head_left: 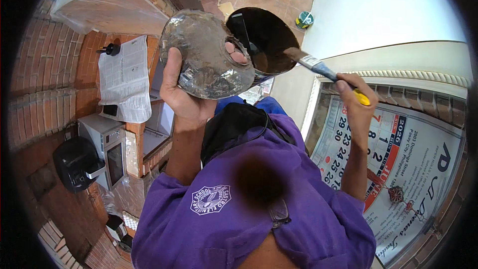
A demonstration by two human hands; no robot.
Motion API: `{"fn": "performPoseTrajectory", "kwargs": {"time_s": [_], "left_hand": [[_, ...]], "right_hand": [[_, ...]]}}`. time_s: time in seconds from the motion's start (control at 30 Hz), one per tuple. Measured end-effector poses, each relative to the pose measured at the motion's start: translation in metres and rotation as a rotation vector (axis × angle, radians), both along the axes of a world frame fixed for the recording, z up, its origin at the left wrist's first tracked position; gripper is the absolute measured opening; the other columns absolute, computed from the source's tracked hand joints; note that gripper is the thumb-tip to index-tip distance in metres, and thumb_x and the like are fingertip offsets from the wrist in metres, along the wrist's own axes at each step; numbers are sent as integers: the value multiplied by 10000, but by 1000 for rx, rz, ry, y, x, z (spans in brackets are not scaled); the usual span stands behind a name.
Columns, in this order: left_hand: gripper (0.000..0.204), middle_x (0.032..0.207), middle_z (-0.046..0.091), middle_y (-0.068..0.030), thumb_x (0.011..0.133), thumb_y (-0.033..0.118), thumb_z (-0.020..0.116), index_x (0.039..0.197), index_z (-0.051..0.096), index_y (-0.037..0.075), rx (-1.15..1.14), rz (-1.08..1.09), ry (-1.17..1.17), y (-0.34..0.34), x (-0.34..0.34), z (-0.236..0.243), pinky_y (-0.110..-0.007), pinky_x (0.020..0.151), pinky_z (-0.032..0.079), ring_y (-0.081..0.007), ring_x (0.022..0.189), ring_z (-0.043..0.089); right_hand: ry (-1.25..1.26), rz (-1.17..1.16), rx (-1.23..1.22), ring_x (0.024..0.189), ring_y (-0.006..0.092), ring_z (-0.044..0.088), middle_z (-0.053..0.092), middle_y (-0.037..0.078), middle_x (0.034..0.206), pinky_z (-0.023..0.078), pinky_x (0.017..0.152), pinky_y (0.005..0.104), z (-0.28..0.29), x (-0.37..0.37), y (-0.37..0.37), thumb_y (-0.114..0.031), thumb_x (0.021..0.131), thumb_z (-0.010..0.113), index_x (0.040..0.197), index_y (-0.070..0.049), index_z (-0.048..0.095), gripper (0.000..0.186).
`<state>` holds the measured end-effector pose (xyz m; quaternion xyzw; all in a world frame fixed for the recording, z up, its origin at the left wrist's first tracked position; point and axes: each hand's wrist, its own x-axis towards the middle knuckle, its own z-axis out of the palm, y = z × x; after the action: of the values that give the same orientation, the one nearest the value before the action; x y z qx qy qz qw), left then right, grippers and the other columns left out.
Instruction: The recorder is painting the upper part of a door frame with a dark brown paint using a brush.
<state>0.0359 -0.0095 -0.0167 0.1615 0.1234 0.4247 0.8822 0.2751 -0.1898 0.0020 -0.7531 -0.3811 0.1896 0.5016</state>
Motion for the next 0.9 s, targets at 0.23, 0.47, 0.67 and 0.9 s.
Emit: {"fn": "performPoseTrajectory", "kwargs": {"time_s": [0.23,0.47,0.67,0.9], "left_hand": [[655,1153,594,-199,988,507,305,1407,386,11,18,15,101,-4,-3,-1,-532,958,449,-365,1027,610],[649,947,651,-179,960,565,364,1219,533,-5,-16,31,56,4,20,12,-510,869,493,-335,863,640],[613,888,625,-174,948,555,393,1179,540,6,-118,35,55,2,17,7,-491,817,505,-324,806,624],[581,884,628,-167,947,543,399,1157,550,23,-76,70,61,-1,14,18,-487,786,513,-322,795,626]], "right_hand": [[175,-34,22,740,135,616,677,67,803,487,672,258,12,9,-29,-70,834,647,909,25,707,135],[324,-104,870,697,249,642,632,158,771,541,630,367,65,48,-23,-248,868,692,1042,51,611,355],[-230,-24,1393,826,292,661,630,166,964,552,737,497,188,86,-30,-236,877,682,1055,27,586,332],[-717,-273,1609,819,188,670,667,128,937,567,832,343,357,119,-13,-90,921,628,1060,48,642,196]]}}
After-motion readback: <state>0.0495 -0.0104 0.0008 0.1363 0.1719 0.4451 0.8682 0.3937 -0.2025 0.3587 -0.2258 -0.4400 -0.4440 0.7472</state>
